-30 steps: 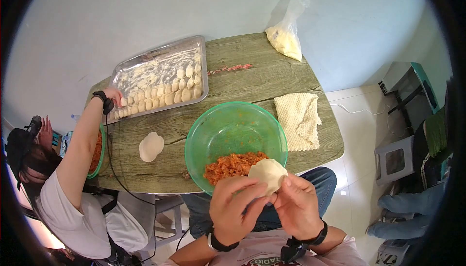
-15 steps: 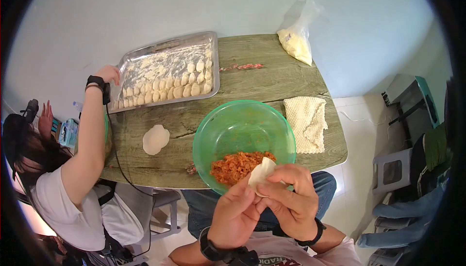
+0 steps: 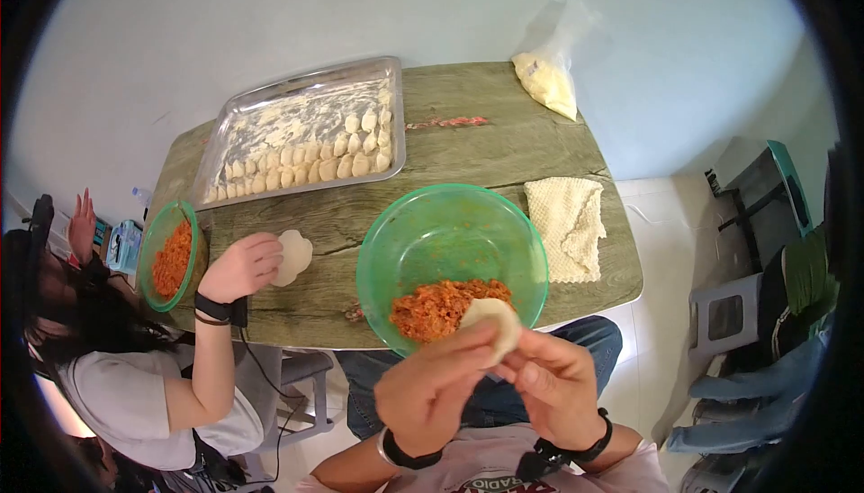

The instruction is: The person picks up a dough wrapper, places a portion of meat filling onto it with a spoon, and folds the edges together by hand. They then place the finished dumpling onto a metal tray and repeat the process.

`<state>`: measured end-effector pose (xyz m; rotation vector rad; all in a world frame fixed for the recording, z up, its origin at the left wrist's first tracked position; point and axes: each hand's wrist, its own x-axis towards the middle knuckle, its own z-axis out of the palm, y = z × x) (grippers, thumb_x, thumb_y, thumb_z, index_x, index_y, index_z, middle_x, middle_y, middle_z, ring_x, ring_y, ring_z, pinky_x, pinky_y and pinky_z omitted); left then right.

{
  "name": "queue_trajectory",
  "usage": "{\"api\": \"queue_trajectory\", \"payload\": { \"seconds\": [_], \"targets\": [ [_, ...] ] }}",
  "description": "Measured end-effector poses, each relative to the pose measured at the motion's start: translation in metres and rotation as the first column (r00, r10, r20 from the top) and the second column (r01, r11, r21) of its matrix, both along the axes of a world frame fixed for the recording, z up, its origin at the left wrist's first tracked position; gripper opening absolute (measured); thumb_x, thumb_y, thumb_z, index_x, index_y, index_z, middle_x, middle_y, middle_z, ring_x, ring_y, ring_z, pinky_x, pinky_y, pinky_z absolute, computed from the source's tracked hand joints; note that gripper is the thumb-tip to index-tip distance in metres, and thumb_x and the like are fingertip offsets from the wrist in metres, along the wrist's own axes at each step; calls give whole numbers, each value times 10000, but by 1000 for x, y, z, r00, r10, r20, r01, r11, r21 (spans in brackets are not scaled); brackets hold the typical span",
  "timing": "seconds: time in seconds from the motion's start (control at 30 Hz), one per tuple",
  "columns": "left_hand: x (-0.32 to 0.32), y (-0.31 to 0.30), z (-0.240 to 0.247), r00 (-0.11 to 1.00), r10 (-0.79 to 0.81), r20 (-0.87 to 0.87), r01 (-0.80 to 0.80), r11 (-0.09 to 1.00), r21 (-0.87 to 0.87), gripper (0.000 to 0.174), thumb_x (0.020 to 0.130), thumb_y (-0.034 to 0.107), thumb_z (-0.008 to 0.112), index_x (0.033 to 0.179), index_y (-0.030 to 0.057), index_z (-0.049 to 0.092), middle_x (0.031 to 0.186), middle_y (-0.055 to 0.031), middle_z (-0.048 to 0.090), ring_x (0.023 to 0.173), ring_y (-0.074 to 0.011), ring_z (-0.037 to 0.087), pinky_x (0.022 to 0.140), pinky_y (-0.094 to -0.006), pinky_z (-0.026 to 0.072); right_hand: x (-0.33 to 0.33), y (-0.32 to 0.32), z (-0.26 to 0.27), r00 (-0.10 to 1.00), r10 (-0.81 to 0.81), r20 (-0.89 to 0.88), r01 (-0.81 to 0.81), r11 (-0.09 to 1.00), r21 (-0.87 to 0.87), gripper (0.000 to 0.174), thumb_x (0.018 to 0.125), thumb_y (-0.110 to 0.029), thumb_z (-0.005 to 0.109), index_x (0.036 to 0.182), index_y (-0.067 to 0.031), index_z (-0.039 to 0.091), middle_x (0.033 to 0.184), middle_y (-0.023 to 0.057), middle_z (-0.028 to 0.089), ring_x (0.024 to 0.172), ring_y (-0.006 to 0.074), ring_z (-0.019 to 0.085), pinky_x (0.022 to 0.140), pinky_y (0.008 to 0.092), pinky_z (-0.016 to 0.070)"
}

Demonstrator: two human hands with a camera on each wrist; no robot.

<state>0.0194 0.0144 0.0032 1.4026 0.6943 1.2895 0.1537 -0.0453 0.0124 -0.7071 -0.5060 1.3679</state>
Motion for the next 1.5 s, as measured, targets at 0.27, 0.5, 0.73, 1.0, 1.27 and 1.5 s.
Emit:
{"api": "queue_trajectory", "payload": {
  "seconds": [0.27, 0.5, 0.73, 1.0, 1.27, 1.5],
  "targets": [
    [10, 6, 1, 937, 30, -348, 127, 899, 418, 207, 726, 8, 692, 931, -4, 669, 1018, -141, 662, 1034, -311, 614, 872, -384, 495, 9, -4, -18, 976, -4, -216, -16, 996, -93, 319, 928, -70, 505, 1206, 86, 509, 1163, 177, 583, 1051, 237, 589, 901, 354, 501],
    [11, 4, 2, 953, 25, -303, 74, 948, 310, 285, 683, 32, 745, 954, 7, 661, 1038, -143, 651, 1038, -303, 611, 873, -370, 488, 9, 0, -15, 989, -77, -125, 64, 993, -104, 275, 926, -69, 509, 1151, 84, 544, 1088, 176, 615, 944, 219, 630, 839, 345, 533],
    [10, 4, 0, 940, 13, -342, 84, 960, 268, 334, 695, 36, 750, 1010, -5, 646, 1086, -163, 631, 1060, -309, 594, 908, -379, 462, 12, -2, -22, 994, -91, -53, 88, 994, -66, 174, 887, -47, 576, 1010, 74, 597, 1021, 155, 639, 901, 192, 631, 819, 324, 525],
    [10, -1, 5, 938, -32, -345, 89, 985, 150, 396, 673, 68, 780, 1037, -2, 641, 1053, -150, 649, 975, -274, 637, 813, -329, 512, 9, 4, -22, 911, -224, 347, 231, 973, 23, 138, 836, -23, 640, 956, 45, 630, 977, 77, 586, 877, 133, 567, 776, 244, 459],
    [9, -3, 1, 954, -26, -299, 49, 996, 68, 347, 711, 25, 745, 1042, -1, 644, 1018, -150, 664, 939, -242, 652, 802, -304, 510, 11, 0, -16, 931, -98, 351, 135, 988, -81, 137, 857, -18, 617, 980, 44, 619, 954, 58, 590, 862, 116, 573, 767, 230, 463],
    [1, -2, -7, 970, -55, -236, 35, 995, -90, 282, 790, 9, 677, 1069, 0, 640, 1016, -142, 668, 892, -172, 654, 765, -263, 509, 8, 4, -13, 949, -8, 315, 35, 996, -80, 182, 825, 33, 635, 1005, 47, 615, 997, 94, 637, 907, 122, 602, 802, 246, 493]
  ]
}}
